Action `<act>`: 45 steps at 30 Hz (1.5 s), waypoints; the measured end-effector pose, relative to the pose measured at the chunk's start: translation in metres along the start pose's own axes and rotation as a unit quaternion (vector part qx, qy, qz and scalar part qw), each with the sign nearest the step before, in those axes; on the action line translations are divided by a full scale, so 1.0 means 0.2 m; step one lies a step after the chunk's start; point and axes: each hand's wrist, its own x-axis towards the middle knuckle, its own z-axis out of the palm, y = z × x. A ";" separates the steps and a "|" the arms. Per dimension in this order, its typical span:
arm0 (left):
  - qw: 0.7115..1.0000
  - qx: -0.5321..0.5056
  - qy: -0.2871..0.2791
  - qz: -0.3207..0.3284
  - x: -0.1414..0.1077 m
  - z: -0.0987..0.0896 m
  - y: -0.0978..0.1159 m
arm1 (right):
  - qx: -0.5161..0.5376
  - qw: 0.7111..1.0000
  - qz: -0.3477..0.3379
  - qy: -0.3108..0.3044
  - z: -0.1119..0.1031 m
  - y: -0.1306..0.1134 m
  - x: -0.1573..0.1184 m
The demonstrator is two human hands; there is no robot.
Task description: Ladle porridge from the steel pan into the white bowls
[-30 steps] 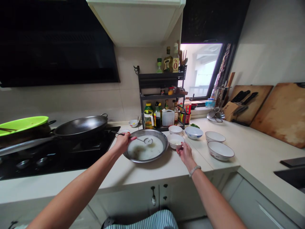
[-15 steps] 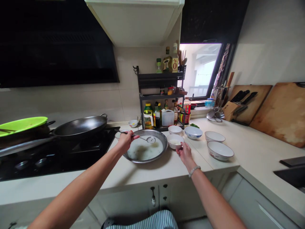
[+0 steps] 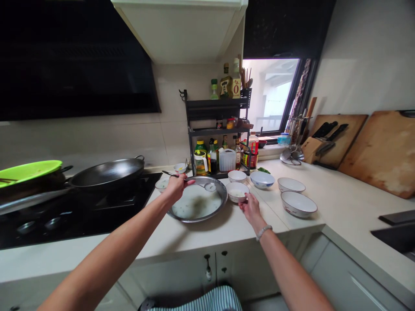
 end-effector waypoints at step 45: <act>0.950 0.250 -0.066 0.177 -0.05 0.04 -0.20 | 0.002 1.000 0.004 0.005 0.00 0.01 0.01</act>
